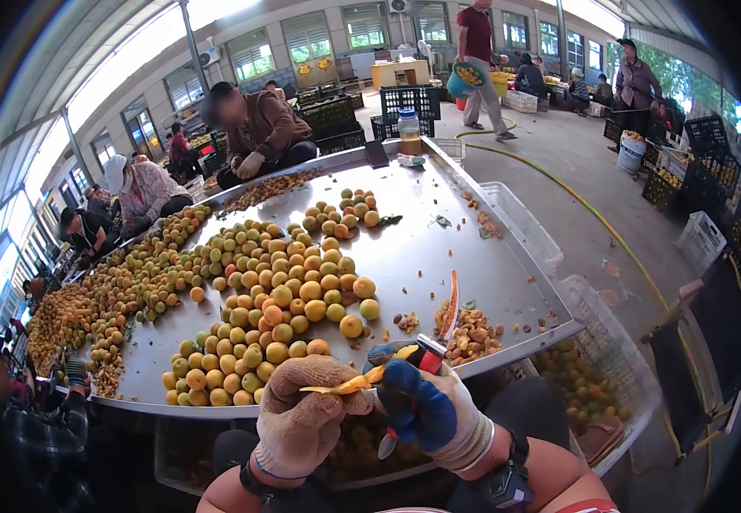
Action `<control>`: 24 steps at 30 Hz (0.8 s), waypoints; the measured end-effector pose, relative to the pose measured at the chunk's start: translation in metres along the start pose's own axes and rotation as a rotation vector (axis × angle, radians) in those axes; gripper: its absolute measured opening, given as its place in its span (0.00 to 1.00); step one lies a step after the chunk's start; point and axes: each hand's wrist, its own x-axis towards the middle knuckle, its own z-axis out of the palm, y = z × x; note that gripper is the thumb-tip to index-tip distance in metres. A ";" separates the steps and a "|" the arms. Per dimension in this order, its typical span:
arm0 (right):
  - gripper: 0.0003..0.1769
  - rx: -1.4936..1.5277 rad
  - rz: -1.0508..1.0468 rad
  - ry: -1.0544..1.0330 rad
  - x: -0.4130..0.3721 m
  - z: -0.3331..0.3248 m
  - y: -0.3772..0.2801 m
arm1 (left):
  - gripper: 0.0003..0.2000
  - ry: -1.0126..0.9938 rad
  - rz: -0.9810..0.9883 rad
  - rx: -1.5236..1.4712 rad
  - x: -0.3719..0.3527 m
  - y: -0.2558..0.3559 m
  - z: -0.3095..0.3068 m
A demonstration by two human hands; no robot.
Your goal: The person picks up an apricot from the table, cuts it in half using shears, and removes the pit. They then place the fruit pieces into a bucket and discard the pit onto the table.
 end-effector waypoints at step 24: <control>0.10 -0.067 -0.106 0.102 0.039 -0.022 0.012 | 0.08 -0.811 0.647 0.328 0.005 0.072 0.067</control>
